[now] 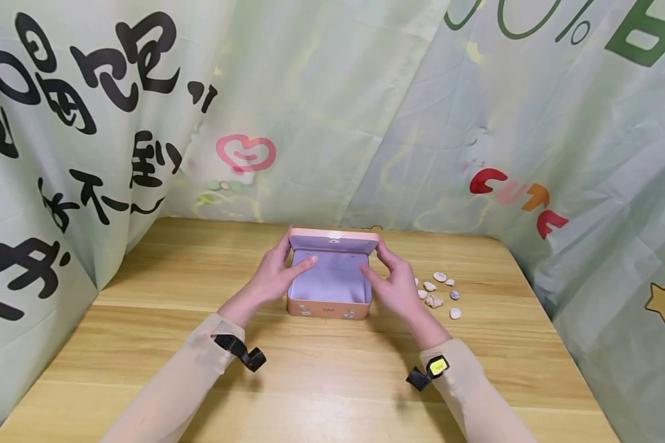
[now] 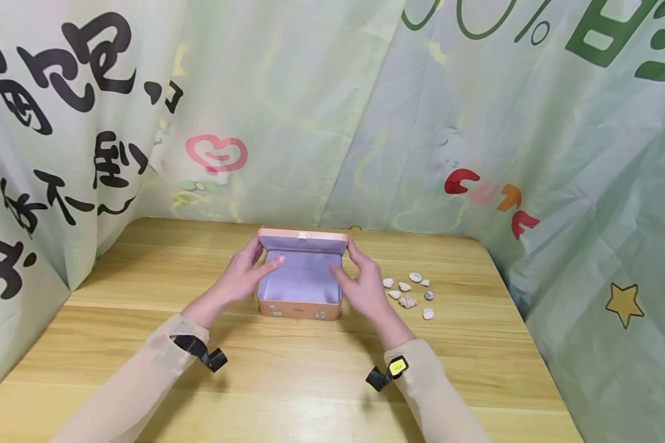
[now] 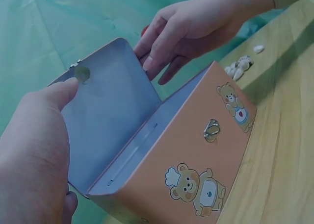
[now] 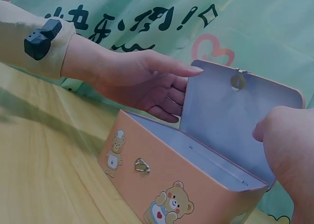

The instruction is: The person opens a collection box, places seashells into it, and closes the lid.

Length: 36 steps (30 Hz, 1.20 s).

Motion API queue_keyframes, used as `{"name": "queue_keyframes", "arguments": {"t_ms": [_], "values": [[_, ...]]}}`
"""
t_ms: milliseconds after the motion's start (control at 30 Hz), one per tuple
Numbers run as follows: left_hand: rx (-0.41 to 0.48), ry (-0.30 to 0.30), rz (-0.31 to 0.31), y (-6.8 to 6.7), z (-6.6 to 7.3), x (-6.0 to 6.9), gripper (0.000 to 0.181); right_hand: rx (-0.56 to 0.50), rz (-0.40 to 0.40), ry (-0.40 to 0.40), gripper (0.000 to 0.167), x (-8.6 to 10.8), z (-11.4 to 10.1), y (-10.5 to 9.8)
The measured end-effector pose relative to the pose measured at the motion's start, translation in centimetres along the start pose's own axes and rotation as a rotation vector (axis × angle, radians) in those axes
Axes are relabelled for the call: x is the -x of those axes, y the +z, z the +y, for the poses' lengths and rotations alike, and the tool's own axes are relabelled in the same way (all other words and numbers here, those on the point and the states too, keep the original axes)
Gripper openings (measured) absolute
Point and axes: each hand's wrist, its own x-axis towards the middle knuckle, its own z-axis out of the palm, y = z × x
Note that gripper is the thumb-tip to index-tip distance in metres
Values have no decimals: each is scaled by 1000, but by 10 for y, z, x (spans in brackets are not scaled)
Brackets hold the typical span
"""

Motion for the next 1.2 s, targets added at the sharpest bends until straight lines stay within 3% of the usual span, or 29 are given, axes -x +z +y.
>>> {"name": "queue_keyframes", "arguments": {"t_ms": [267, 800, 1200], "values": [[-46, 23, 8, -1, -1, -8, 89, 17, 12, -15, 69, -12, 5, 0], [-35, 16, 40, 2, -12, -21, 102, -16, -19, 14, 83, -33, 11, 1], [-121, 22, 39, -3, -22, -37, 116, 82, -41, -27, 95, -47, 23, 1]]}}
